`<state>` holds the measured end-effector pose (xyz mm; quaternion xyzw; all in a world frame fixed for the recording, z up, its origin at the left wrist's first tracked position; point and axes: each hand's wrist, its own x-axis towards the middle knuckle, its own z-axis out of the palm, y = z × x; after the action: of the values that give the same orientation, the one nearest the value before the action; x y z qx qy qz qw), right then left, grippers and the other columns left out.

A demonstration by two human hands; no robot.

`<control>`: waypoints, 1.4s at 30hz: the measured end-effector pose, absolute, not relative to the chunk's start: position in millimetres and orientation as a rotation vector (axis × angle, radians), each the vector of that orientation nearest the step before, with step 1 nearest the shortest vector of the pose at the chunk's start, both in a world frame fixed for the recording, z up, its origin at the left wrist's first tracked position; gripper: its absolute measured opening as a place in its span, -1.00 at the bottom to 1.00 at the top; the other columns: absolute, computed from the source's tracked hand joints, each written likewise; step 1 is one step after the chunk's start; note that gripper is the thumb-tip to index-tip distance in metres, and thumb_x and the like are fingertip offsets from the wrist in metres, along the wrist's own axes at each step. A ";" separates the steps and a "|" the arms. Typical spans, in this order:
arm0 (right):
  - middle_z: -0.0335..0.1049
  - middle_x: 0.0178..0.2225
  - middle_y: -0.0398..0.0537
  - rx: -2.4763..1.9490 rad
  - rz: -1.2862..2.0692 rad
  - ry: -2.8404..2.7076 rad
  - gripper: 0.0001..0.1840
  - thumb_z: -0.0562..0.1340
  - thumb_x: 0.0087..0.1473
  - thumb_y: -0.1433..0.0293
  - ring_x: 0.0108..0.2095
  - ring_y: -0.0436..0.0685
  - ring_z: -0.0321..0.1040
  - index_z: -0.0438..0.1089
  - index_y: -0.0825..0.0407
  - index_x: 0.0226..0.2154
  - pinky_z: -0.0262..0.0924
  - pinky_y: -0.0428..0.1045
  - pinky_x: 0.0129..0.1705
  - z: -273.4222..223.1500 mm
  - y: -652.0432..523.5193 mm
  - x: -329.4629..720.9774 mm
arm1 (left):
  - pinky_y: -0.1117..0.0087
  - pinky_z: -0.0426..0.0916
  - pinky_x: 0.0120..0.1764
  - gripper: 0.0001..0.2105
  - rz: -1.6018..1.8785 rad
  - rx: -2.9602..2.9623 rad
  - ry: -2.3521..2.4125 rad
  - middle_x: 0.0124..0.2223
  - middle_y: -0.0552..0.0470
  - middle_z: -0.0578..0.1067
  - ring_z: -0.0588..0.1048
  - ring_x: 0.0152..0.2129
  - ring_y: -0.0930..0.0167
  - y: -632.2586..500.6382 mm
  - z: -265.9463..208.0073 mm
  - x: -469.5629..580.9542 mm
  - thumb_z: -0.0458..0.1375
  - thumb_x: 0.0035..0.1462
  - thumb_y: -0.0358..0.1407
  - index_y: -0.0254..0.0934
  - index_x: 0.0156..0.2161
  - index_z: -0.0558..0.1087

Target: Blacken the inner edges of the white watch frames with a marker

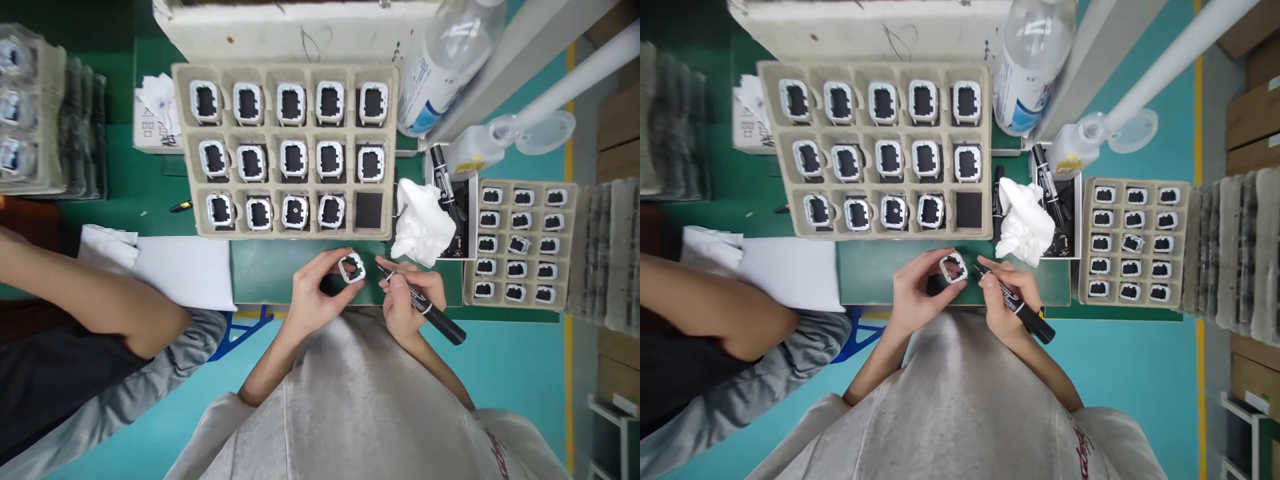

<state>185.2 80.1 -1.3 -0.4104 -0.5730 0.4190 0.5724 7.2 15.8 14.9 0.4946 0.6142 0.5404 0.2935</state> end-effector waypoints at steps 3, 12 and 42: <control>0.45 -0.48 -0.37 -1.034 0.985 -1.202 -0.69 0.52 0.51 0.09 -0.48 0.15 0.61 0.46 -0.18 -0.15 0.77 0.23 -0.15 -3.4 82.6 183.3 | 0.26 0.76 -0.08 -0.54 1.493 1.370 1.655 0.14 -0.10 0.76 0.77 -0.12 0.27 12.7 12.3 4.4 0.60 0.39 -0.23 -0.10 0.33 0.73; 0.52 -0.41 -0.34 -0.986 1.015 -1.170 -0.72 0.57 0.47 0.18 -0.48 0.06 0.56 0.52 -0.13 -0.18 0.59 0.05 -0.28 -5.6 87.2 184.8 | 0.00 0.56 0.17 -0.52 1.452 1.901 1.922 0.17 -0.17 0.56 0.55 0.13 0.08 44.6 61.6 -12.0 0.45 0.55 -0.06 -0.08 0.45 0.63; 0.60 -0.38 -0.30 -0.979 1.093 -1.180 -0.71 0.58 0.45 0.21 -0.42 0.11 0.64 0.52 -0.10 -0.20 0.81 0.21 -0.10 -10.4 90.6 188.2 | -0.38 0.42 0.42 -0.67 0.757 1.566 2.556 0.04 -0.24 0.54 0.48 0.16 -0.18 103.7 79.0 -223.8 0.48 0.34 -0.18 -0.14 0.16 0.80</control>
<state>188.2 90.6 -10.4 -0.4204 -0.5065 0.4694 0.5886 -223.8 103.7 79.0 0.5065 0.8264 0.2448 0.0251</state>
